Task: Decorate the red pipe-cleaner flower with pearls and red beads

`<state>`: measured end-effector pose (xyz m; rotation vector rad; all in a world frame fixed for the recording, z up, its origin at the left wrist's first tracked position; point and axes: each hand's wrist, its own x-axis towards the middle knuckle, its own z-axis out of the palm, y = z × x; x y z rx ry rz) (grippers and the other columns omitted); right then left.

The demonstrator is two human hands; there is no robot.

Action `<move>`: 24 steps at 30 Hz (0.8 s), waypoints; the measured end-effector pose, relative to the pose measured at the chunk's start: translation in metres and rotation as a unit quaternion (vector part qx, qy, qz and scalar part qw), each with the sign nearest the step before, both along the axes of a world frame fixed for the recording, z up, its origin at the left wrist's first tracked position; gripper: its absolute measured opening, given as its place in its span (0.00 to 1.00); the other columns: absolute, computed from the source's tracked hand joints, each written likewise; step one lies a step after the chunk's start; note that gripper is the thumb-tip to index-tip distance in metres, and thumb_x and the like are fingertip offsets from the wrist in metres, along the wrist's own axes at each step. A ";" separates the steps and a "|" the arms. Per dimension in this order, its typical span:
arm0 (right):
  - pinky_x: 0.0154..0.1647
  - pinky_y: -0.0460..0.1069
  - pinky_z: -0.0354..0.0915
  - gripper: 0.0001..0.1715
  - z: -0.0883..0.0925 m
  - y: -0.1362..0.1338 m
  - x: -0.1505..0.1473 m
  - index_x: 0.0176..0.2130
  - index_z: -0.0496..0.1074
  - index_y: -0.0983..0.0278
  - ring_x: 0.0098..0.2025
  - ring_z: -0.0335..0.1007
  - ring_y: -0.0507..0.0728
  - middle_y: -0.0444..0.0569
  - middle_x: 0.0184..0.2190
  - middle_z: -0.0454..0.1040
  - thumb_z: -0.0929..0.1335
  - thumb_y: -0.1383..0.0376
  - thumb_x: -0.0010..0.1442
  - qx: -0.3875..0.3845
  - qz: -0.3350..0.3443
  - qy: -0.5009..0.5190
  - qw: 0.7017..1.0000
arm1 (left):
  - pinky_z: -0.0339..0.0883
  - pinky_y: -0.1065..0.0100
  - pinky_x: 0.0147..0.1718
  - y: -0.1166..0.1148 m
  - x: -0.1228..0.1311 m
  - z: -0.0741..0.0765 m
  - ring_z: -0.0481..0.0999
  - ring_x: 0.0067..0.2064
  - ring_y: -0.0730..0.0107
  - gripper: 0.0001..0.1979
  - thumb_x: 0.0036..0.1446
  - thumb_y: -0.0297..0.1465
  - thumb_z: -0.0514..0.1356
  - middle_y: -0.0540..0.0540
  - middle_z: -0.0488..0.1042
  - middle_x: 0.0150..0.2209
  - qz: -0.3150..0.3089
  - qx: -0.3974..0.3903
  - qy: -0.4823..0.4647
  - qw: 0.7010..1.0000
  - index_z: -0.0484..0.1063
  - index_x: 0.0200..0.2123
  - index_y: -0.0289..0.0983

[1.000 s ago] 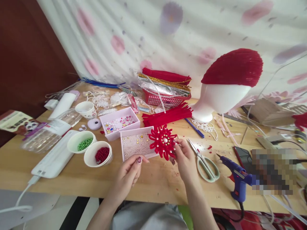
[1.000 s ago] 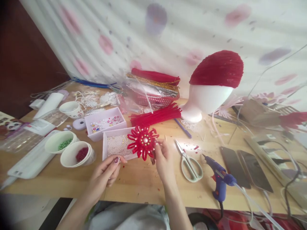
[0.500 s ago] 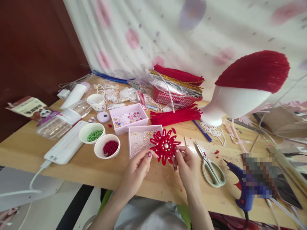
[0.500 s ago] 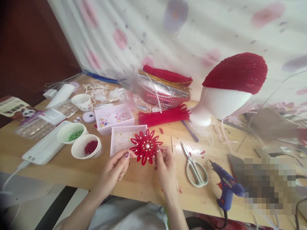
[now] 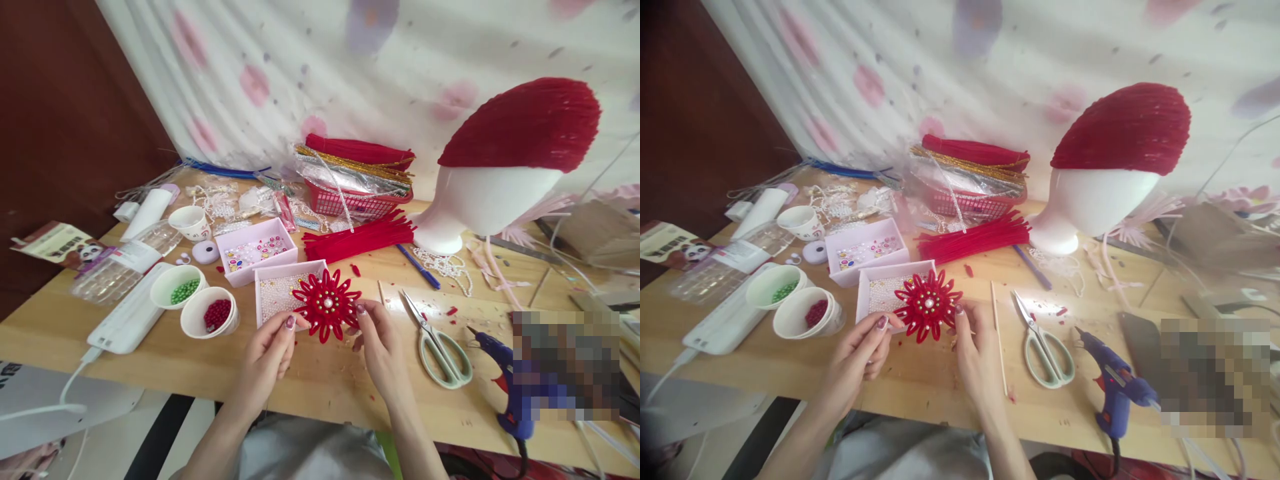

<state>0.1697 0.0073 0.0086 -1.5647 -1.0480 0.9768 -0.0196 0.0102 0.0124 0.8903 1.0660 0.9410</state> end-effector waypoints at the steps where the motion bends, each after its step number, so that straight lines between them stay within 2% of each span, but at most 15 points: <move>1: 0.28 0.49 0.67 0.19 0.000 0.000 0.000 0.43 0.73 0.61 0.40 0.77 0.61 0.51 0.40 0.79 0.64 0.50 0.68 -0.001 0.001 -0.006 1.000 | 0.39 0.74 0.18 0.000 0.000 0.001 0.42 0.21 0.78 0.22 0.62 0.53 0.58 0.61 0.46 0.19 0.002 0.000 0.000 1.000 0.71 0.37 0.38; 5: 0.30 0.50 0.67 0.20 0.004 0.003 -0.004 0.43 0.73 0.60 0.45 0.76 0.62 0.51 0.43 0.79 0.62 0.48 0.69 -0.001 -0.008 -0.034 0.999 | 0.39 0.74 0.18 0.001 0.002 0.002 0.41 0.21 0.78 0.22 0.61 0.53 0.59 0.61 0.46 0.19 0.008 0.002 -0.005 1.000 0.71 0.37 0.38; 8: 0.31 0.51 0.68 0.24 0.010 -0.004 0.001 0.44 0.73 0.60 0.40 0.75 0.61 0.51 0.40 0.79 0.62 0.45 0.68 0.003 -0.038 -0.059 0.998 | 0.40 0.74 0.18 0.000 0.001 0.003 0.42 0.21 0.78 0.21 0.62 0.52 0.59 0.61 0.47 0.19 0.009 0.005 -0.020 1.000 0.72 0.37 0.38; 10: 0.31 0.51 0.67 0.26 0.013 -0.021 0.014 0.42 0.73 0.60 0.35 0.73 0.60 0.50 0.35 0.78 0.62 0.43 0.67 0.004 -0.074 -0.082 0.994 | 0.40 0.75 0.18 -0.001 0.000 0.003 0.41 0.21 0.79 0.21 0.61 0.52 0.61 0.61 0.46 0.19 0.003 0.005 -0.041 0.999 0.71 0.36 0.38; 12: 0.30 0.51 0.64 0.25 0.015 -0.050 0.036 0.32 0.73 0.60 0.30 0.69 0.59 0.48 0.27 0.74 0.67 0.41 0.61 -0.006 -0.112 -0.115 0.987 | 0.40 0.76 0.18 -0.003 -0.002 0.003 0.41 0.20 0.79 0.22 0.60 0.52 0.62 0.61 0.46 0.19 -0.014 -0.005 -0.072 0.997 0.70 0.34 0.38; 14: 0.30 0.53 0.62 0.28 0.016 -0.083 0.065 0.25 0.71 0.58 0.28 0.68 0.60 0.47 0.23 0.72 0.69 0.39 0.57 -0.075 -0.173 -0.221 0.957 | 0.40 0.76 0.17 -0.004 -0.003 0.002 0.39 0.19 0.80 0.22 0.59 0.53 0.63 0.62 0.44 0.18 -0.037 -0.024 -0.110 0.993 0.68 0.31 0.39; 16: 0.29 0.55 0.61 0.30 0.016 -0.109 0.095 0.23 0.70 0.57 0.27 0.69 0.63 0.49 0.22 0.73 0.68 0.37 0.56 -0.178 -0.279 -0.311 0.891 | 0.39 0.77 0.15 -0.005 -0.002 -0.002 0.37 0.18 0.81 0.24 0.57 0.55 0.63 0.63 0.42 0.17 -0.060 -0.044 -0.144 0.987 0.65 0.29 0.40; 17: 0.27 0.56 0.60 0.31 0.016 -0.117 0.109 0.22 0.68 0.57 0.25 0.69 0.64 0.50 0.20 0.72 0.68 0.35 0.54 -0.210 -0.312 -0.350 0.858 | 0.38 0.77 0.15 -0.006 -0.002 -0.005 0.36 0.17 0.81 0.24 0.57 0.55 0.63 0.64 0.42 0.16 -0.069 -0.051 -0.158 0.984 0.63 0.28 0.41; 19: 0.23 0.56 0.59 0.29 0.014 -0.121 0.132 0.25 0.67 0.56 0.25 0.69 0.66 0.52 0.21 0.72 0.71 0.35 0.48 -0.204 -0.327 -0.409 0.827 | 0.38 0.78 0.14 -0.007 0.000 -0.011 0.35 0.16 0.81 0.25 0.56 0.55 0.63 0.64 0.41 0.16 -0.078 -0.059 -0.178 0.979 0.61 0.28 0.41; 21: 0.27 0.59 0.62 0.29 0.010 -0.111 0.148 0.27 0.68 0.56 0.30 0.72 0.71 0.55 0.25 0.74 0.72 0.36 0.44 -0.172 -0.327 -0.426 0.826 | 0.38 0.78 0.15 -0.009 0.003 -0.016 0.35 0.17 0.81 0.24 0.58 0.54 0.63 0.64 0.41 0.16 -0.081 -0.061 -0.187 0.977 0.61 0.28 0.41; 24: 0.31 0.60 0.63 0.24 0.002 -0.087 0.160 0.27 0.71 0.57 0.33 0.73 0.72 0.54 0.22 0.73 0.71 0.40 0.48 -0.171 -0.288 -0.383 0.861 | 0.36 0.78 0.15 -0.013 0.008 -0.022 0.36 0.18 0.81 0.23 0.60 0.52 0.62 0.63 0.43 0.17 -0.083 -0.061 -0.187 0.977 0.62 0.29 0.40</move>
